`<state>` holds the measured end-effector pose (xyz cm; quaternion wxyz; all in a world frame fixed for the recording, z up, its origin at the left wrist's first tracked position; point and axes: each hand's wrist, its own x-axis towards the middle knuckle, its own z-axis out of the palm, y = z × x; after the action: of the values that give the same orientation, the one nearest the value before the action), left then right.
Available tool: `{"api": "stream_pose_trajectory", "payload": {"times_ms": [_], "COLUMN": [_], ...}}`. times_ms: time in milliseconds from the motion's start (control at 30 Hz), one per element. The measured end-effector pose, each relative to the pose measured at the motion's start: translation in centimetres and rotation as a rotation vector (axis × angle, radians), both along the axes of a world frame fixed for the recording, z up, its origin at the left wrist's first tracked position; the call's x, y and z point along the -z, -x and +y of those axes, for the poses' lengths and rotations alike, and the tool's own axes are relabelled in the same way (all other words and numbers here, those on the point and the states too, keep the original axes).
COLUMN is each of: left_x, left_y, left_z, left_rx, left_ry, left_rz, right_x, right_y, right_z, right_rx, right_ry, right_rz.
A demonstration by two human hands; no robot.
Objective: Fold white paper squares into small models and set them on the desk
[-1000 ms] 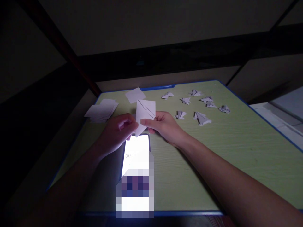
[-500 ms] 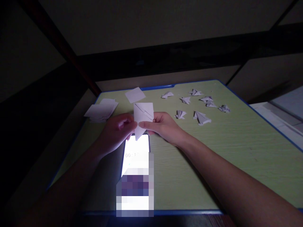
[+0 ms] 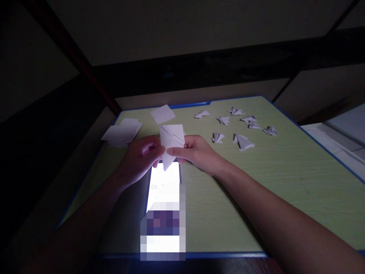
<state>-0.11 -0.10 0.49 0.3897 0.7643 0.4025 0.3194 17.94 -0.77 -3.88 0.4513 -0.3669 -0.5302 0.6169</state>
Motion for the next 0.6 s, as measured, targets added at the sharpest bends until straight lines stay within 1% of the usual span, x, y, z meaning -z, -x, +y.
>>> {"api": "stream_pose_trajectory", "payload": {"times_ms": [200,467,600], "left_x": [0.07,-0.19,-0.14], "left_y": [-0.13,-0.01,-0.1], "left_z": [0.12,0.05,0.06], "left_rx": [-0.049,-0.052,-0.057], "left_ry": [0.006,-0.013,0.001], "left_rz": [-0.035,-0.036,-0.056], "right_x": [-0.22,-0.28,-0.3], "right_y": [0.01,0.06,0.11], "right_z": [-0.1,-0.08,-0.06], "right_rx": [-0.015,-0.017,-0.014], "right_ry": [-0.012,-0.015,-0.013], "right_rz": [-0.023,0.008,0.009]}}
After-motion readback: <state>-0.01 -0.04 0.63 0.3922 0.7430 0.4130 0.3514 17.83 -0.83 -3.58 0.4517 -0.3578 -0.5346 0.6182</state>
